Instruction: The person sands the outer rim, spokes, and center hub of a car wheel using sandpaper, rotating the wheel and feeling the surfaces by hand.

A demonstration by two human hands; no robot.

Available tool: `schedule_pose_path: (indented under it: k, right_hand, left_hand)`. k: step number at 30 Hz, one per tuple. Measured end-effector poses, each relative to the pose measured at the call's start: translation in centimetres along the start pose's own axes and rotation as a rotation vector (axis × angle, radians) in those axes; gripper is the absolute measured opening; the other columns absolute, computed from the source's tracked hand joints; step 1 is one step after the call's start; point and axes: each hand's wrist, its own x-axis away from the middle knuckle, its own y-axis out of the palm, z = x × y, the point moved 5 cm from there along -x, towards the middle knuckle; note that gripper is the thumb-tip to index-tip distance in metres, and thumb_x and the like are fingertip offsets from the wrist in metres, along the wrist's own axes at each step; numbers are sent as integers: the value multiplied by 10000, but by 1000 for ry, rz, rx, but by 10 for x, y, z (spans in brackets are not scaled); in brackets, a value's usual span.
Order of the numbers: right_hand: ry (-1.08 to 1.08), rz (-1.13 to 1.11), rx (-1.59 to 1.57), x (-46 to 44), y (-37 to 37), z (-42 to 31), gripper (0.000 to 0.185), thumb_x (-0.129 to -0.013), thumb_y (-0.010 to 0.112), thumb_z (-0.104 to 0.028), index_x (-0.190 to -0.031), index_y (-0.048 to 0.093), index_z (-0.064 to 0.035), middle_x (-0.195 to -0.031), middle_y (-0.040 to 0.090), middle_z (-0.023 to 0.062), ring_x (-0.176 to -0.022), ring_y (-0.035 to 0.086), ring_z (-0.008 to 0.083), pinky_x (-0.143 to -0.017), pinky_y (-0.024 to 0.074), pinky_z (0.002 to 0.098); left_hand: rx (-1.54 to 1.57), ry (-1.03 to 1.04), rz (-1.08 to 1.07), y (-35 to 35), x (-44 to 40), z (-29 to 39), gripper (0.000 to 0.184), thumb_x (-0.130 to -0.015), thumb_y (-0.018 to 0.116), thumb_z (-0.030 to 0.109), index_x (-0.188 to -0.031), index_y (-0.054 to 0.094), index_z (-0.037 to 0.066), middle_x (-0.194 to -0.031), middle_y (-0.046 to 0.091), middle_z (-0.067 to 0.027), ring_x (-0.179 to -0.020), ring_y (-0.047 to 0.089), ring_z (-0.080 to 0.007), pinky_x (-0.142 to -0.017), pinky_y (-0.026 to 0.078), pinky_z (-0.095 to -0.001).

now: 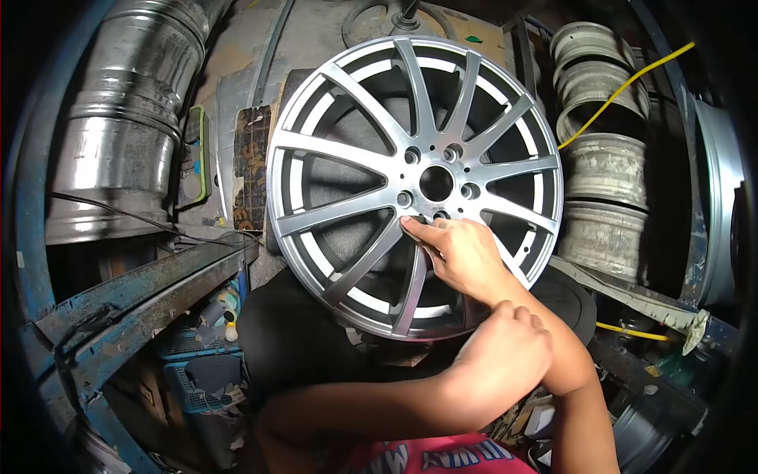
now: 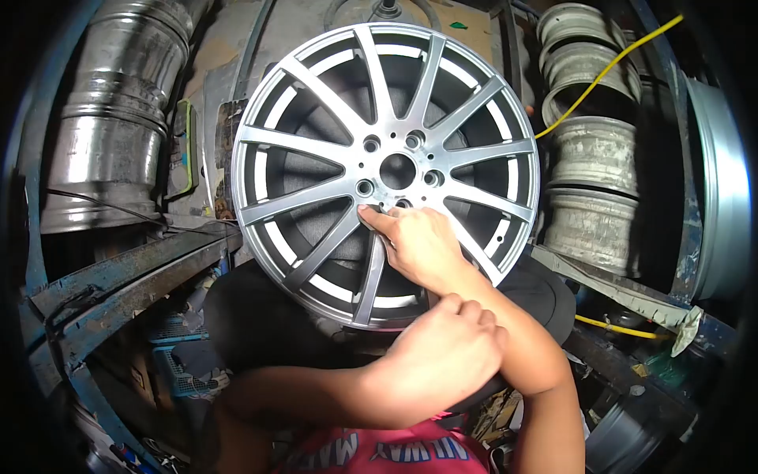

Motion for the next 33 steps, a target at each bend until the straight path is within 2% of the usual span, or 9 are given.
schedule_pose_path:
  k: [4, 8, 11, 19, 27, 29, 31, 32, 33]
  right_hand:
    - [51, 161, -11, -5, 5, -10, 430, -903, 764, -103, -1319, 798, -203, -765, 671, 96, -721, 656, 338, -694, 507, 468]
    - [-7, 80, 150, -1, -2, -17, 526, -823, 783, -85, -1342, 783, -167, -774, 665, 41, -764, 650, 252, -800, 471, 398]
    - [-58, 158, 248, 1, 6, -21, 586, -790, 788, -81, -1369, 762, -163, -790, 660, 30, -767, 648, 253, -802, 472, 406]
    - [-39, -21, 158, 1, -6, -14, 609, -800, 773, -50, -1402, 743, -143, -778, 635, 44, -776, 644, 259, -828, 473, 412]
    - [-14, 26, 82, -8, 2, -15, 687, -773, 753, -34, -1450, 702, -139, -807, 638, 62, -774, 647, 283, -809, 481, 414]
    - [38, 8, 76, -13, 1, -12, 660, -809, 734, -3, -1451, 715, -151, -890, 702, 70, -806, 681, 307, -832, 505, 415]
    - [152, 127, -325, -8, -16, 8, 523, -878, 718, 19, -1379, 765, -125, -1066, 777, 80, -938, 732, 291, -885, 541, 403]
    - [190, 163, -469, -4, -29, 16, 415, -944, 703, 23, -1337, 785, -83, -1228, 780, 116, -1061, 740, 267, -932, 559, 382]
    - [114, 308, -713, -3, -49, 14, 239, -1021, 708, -147, -1231, 818, -118, -1265, 736, 141, -1078, 724, 268, -951, 565, 377]
  left_hand:
    - [49, 20, 159, -14, -9, 9, 212, -893, 704, 184, -1022, 736, 19, -949, 737, -64, -937, 690, -202, -818, 487, -338]
    - [164, 52, 267, -13, -26, 13, 191, -881, 717, 198, -994, 745, 46, -911, 721, -47, -905, 678, -190, -794, 472, -333]
    - [174, 48, 370, -8, -29, 5, 179, -879, 728, 209, -990, 752, 71, -896, 716, -34, -881, 665, -181, -773, 457, -326]
    - [238, 161, 295, -30, -10, 7, 237, -937, 676, 232, -1078, 738, 52, -929, 704, -23, -928, 665, -192, -822, 470, -331]
    - [199, 126, 255, -29, -11, -1, 261, -929, 662, 230, -1113, 733, 59, -990, 730, -47, -992, 689, -207, -900, 489, -346]
    - [196, 157, 238, -29, -4, 1, 259, -925, 660, 222, -1119, 736, 68, -995, 735, -53, -1017, 697, -207, -910, 492, -350]
    - [255, 176, 290, -50, 9, -23, 279, -925, 647, 209, -1155, 691, 57, -1033, 727, -66, -1039, 716, -245, -911, 504, -367]
    - [278, 121, 190, -57, 13, -39, 278, -911, 643, 202, -1087, 746, 14, -1051, 748, -121, -1016, 713, -266, -894, 499, -411]
    - [129, 15, 280, -74, 23, -59, 286, -894, 643, 169, -1112, 726, 3, -1020, 729, -139, -950, 699, -280, -835, 506, -406]
